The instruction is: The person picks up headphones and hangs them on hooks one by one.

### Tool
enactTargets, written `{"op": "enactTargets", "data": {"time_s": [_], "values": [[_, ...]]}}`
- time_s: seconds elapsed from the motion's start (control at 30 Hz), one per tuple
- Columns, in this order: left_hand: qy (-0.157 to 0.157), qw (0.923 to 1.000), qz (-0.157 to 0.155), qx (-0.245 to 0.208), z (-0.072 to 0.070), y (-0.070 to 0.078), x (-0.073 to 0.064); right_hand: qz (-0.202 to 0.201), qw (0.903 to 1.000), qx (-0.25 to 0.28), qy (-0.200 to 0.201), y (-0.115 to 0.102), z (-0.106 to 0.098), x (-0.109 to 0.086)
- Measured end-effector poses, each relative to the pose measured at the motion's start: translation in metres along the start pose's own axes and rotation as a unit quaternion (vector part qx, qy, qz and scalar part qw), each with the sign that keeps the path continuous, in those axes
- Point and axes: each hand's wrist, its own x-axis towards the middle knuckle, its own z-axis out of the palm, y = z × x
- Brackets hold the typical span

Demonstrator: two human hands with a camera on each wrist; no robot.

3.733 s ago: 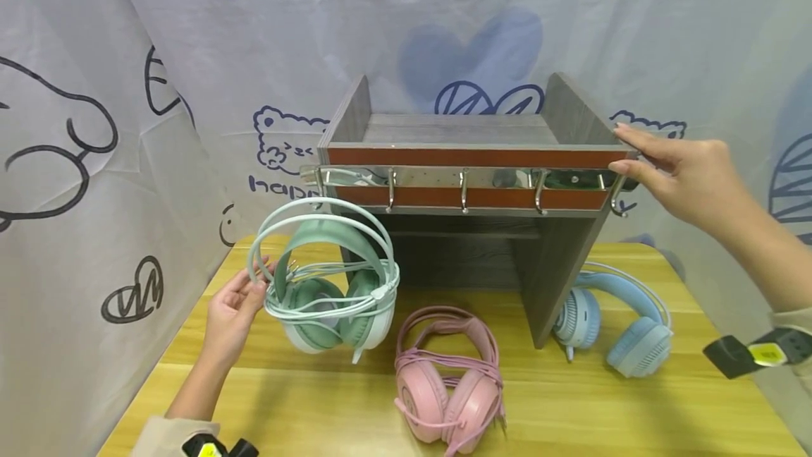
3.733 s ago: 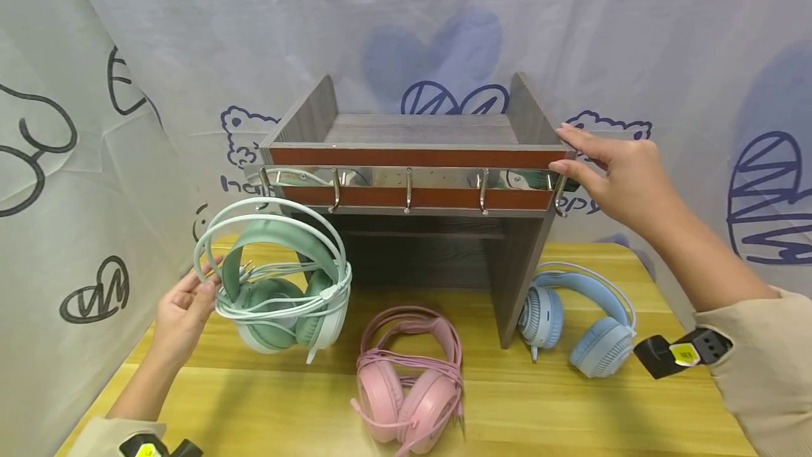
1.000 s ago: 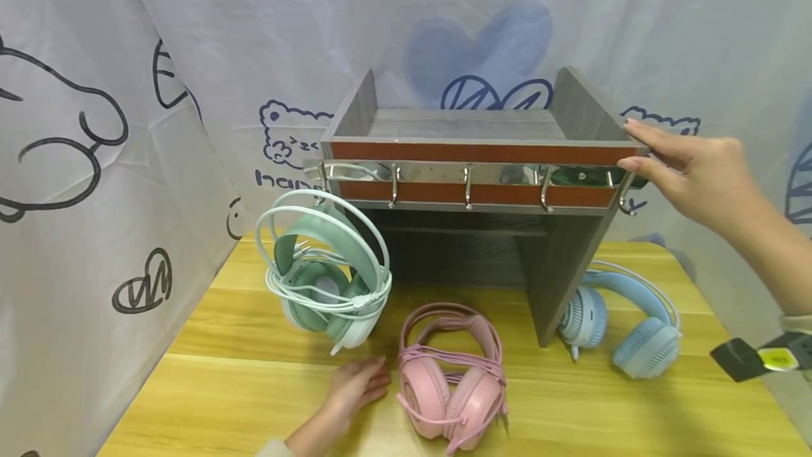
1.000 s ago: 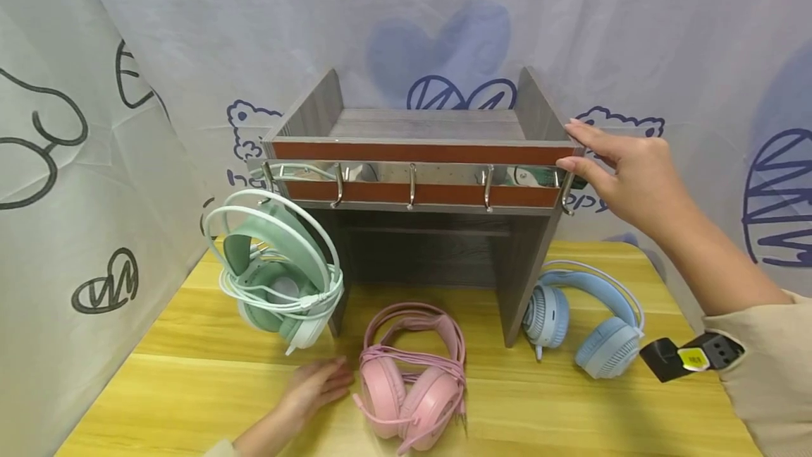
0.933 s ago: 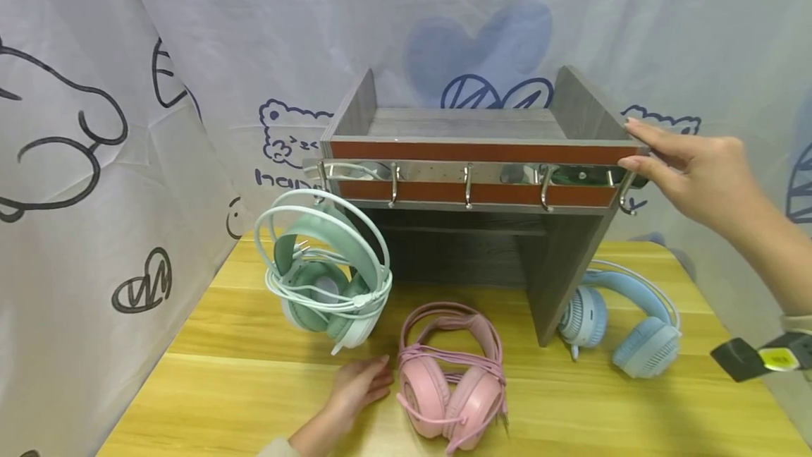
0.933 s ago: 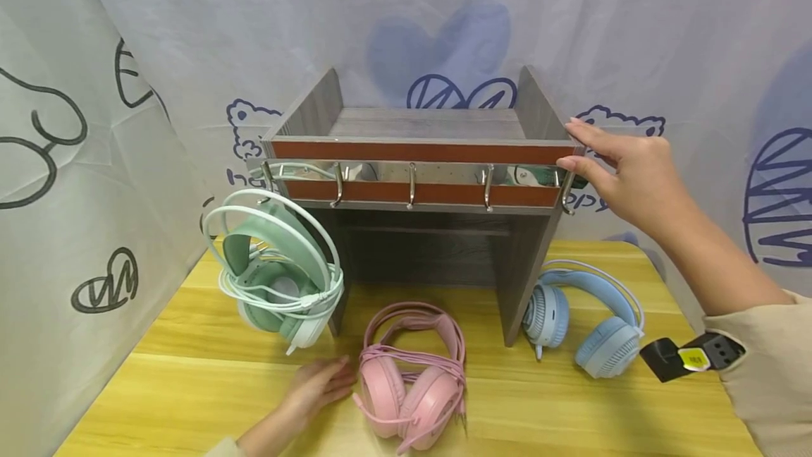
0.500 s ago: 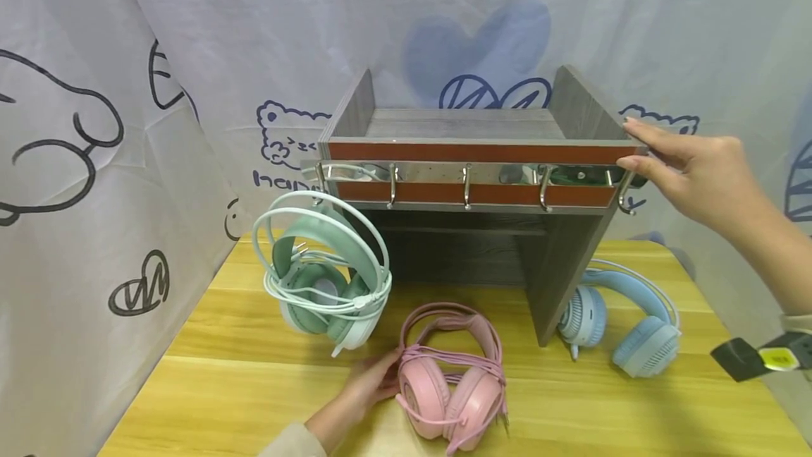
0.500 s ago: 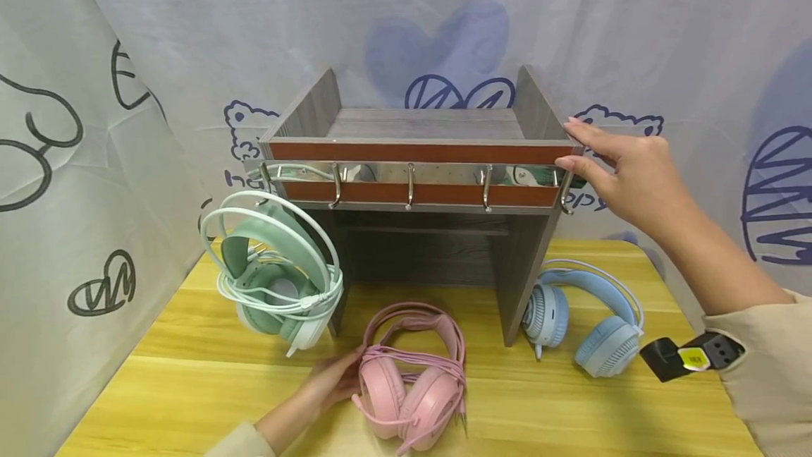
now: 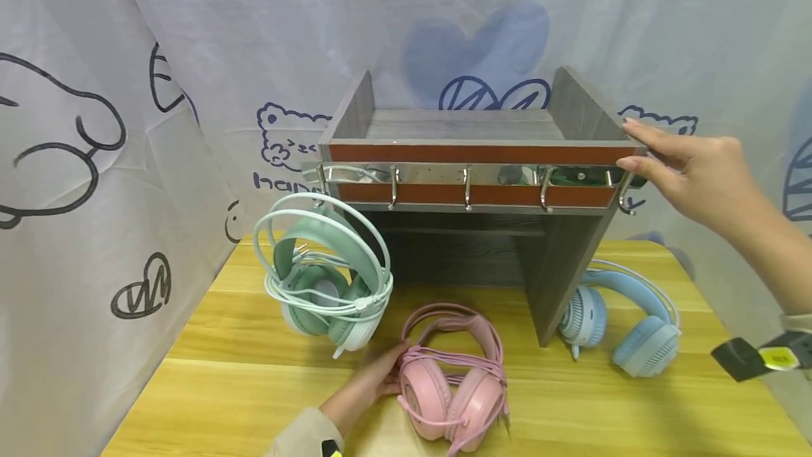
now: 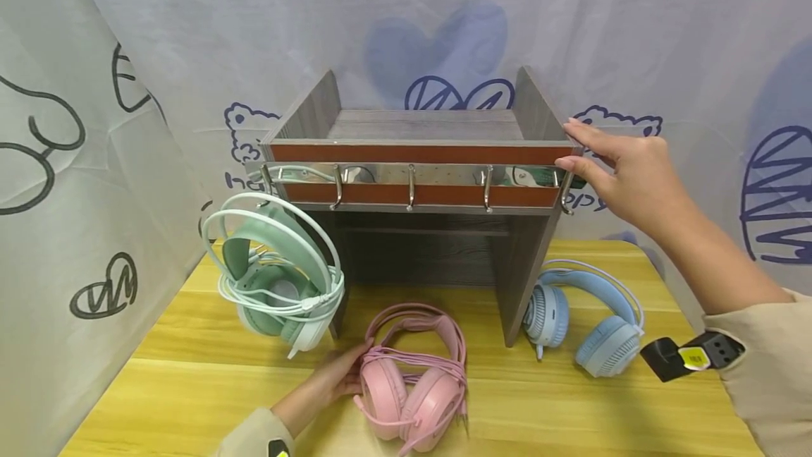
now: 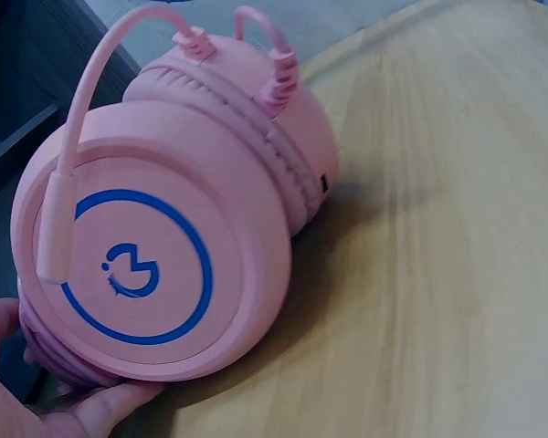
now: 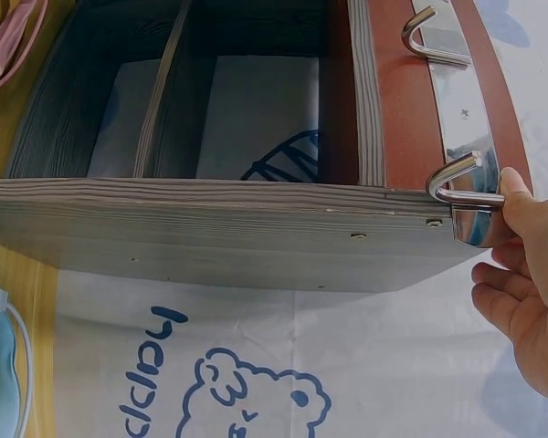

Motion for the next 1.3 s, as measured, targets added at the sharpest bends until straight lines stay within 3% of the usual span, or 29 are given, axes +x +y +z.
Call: {"op": "enactTargets", "data": {"time_s": [0.3,0.77,1.3], "values": [[0.006,0.9993,-0.003,0.036,-0.0003,0.0027,0.0076,0.006,0.9999,-0.005,-0.013,0.0,-0.0004,0.0006],[0.012,0.9989,0.022,0.039,0.0023,0.0011,0.007,-0.002,1.0,0.0,-0.006,-0.0005,-0.0014,0.0011],[-0.051,0.9934,0.084,0.06,-0.0021,0.0004,0.0011,0.003,0.9999,-0.006,-0.011,-0.0014,-0.0018,0.0011]]}}
